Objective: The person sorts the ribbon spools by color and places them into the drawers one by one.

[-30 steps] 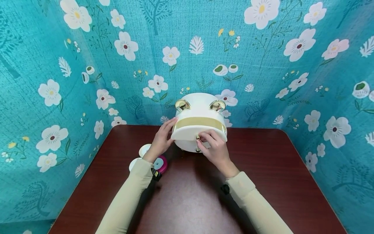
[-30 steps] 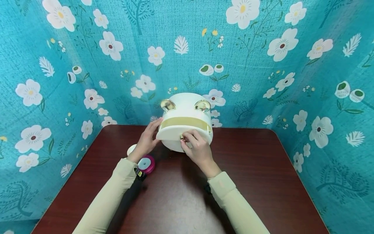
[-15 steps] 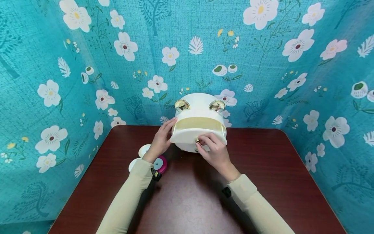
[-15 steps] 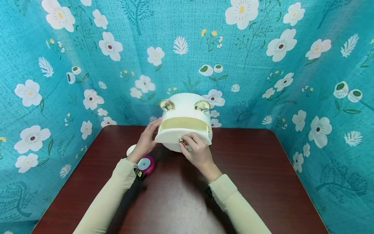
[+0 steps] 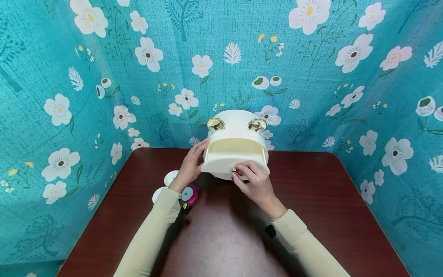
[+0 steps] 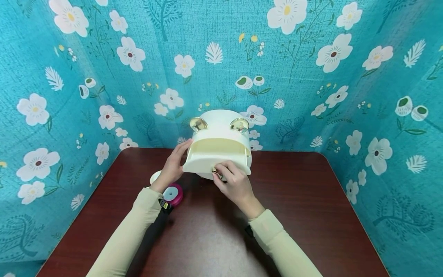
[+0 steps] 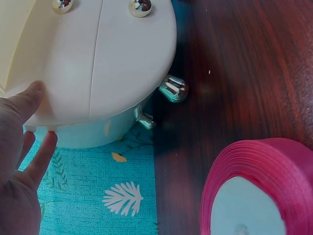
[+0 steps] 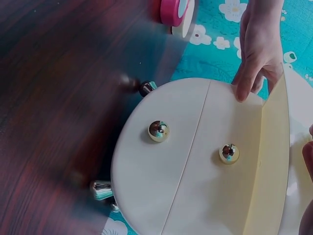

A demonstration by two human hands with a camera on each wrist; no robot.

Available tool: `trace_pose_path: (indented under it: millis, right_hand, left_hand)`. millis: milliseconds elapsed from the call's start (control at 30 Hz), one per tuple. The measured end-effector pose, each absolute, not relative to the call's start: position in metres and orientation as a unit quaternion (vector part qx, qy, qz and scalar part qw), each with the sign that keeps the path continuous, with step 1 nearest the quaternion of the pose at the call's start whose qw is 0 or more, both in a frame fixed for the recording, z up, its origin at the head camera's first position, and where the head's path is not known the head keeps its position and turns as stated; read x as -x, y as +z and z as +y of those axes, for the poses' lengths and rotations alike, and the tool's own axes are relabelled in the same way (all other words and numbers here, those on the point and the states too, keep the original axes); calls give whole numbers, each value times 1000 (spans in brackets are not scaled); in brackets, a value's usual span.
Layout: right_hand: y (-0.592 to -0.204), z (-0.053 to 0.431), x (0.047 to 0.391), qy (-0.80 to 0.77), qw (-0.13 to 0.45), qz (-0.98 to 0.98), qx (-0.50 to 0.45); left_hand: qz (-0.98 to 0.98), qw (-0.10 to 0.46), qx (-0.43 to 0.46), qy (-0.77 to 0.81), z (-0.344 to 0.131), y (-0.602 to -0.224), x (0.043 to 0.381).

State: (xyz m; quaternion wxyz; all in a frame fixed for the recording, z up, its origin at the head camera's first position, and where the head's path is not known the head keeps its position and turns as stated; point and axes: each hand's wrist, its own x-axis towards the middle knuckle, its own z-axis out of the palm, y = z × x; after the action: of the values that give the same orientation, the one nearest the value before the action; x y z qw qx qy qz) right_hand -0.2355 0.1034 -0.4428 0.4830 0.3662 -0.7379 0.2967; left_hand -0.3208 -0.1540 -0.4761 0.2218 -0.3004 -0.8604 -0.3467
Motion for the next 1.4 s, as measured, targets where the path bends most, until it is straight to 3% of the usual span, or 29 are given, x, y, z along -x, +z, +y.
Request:
trace_pose_path:
  millis: [1400]
  right_hand:
    - [-440,108,216,292,491,-716,-403]
  left_hand:
    - [-869,215,289,-339,-153,-475,321]
